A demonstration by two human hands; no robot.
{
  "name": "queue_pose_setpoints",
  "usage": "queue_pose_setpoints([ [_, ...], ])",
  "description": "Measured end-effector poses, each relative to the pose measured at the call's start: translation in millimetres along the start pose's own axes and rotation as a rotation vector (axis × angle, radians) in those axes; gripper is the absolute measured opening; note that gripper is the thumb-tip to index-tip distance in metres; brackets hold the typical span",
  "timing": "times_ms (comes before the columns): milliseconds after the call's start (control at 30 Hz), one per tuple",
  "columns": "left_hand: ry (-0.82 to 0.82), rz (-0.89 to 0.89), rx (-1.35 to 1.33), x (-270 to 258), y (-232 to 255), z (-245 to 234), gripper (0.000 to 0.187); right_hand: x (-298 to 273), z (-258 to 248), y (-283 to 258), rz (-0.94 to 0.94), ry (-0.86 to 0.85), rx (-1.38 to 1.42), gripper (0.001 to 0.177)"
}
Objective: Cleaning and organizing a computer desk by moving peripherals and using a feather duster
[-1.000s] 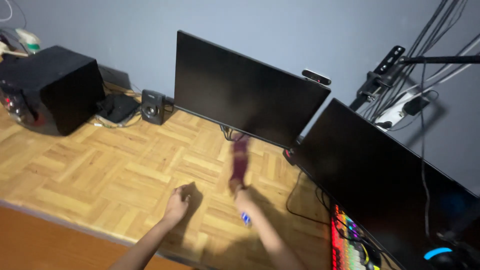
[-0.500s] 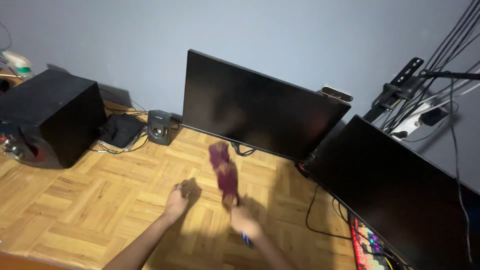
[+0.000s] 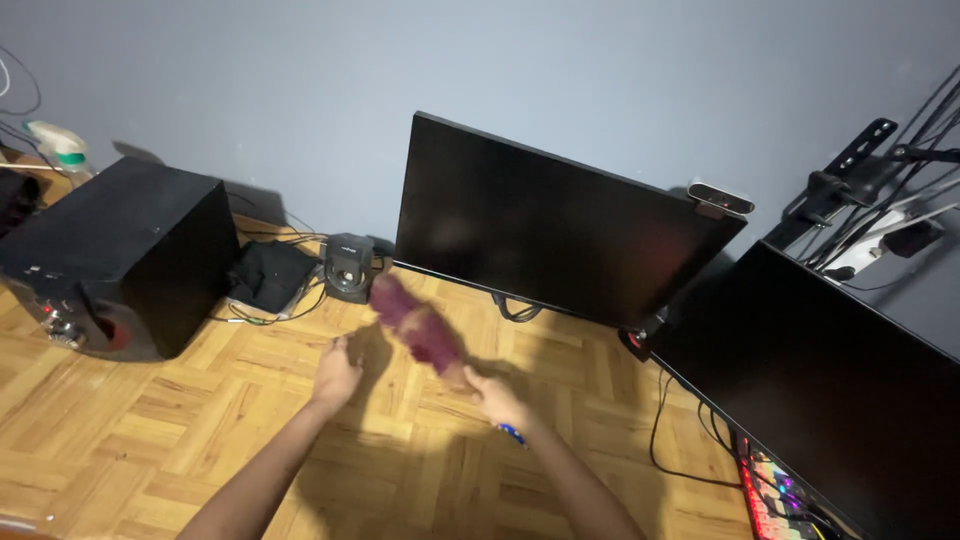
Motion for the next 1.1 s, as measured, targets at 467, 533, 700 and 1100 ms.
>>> queue_pose_setpoints([
  [467, 0.017, -0.006, -0.038, 51, -10, -34, 0.064, 56, -15, 11, 0.051, 0.037, 0.659, 0.059],
  [533, 0.019, -0.016, -0.060, 65, -1, -35, 0.069, 59, -26, 5, -0.075, 0.060, 0.283, 0.066],
  [700, 0.152, -0.083, -0.106, 75, 54, -80, 0.100, 111, 13, 41, 0.112, 0.094, 0.328, 0.066],
  [1100, 0.319, -0.098, -0.132, 145, 65, -63, 0.124, 68, -37, -55, 0.307, -0.066, -0.027, 0.060],
])
Point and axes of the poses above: each hand's wrist, its own x-axis towards the middle knuckle, its own z-axis out of the palm, y = z × x, the point moved 5 cm from there along x, towards the middle knuckle, and after that the axes turned 10 degrees about -y, right-handed, at the moved point
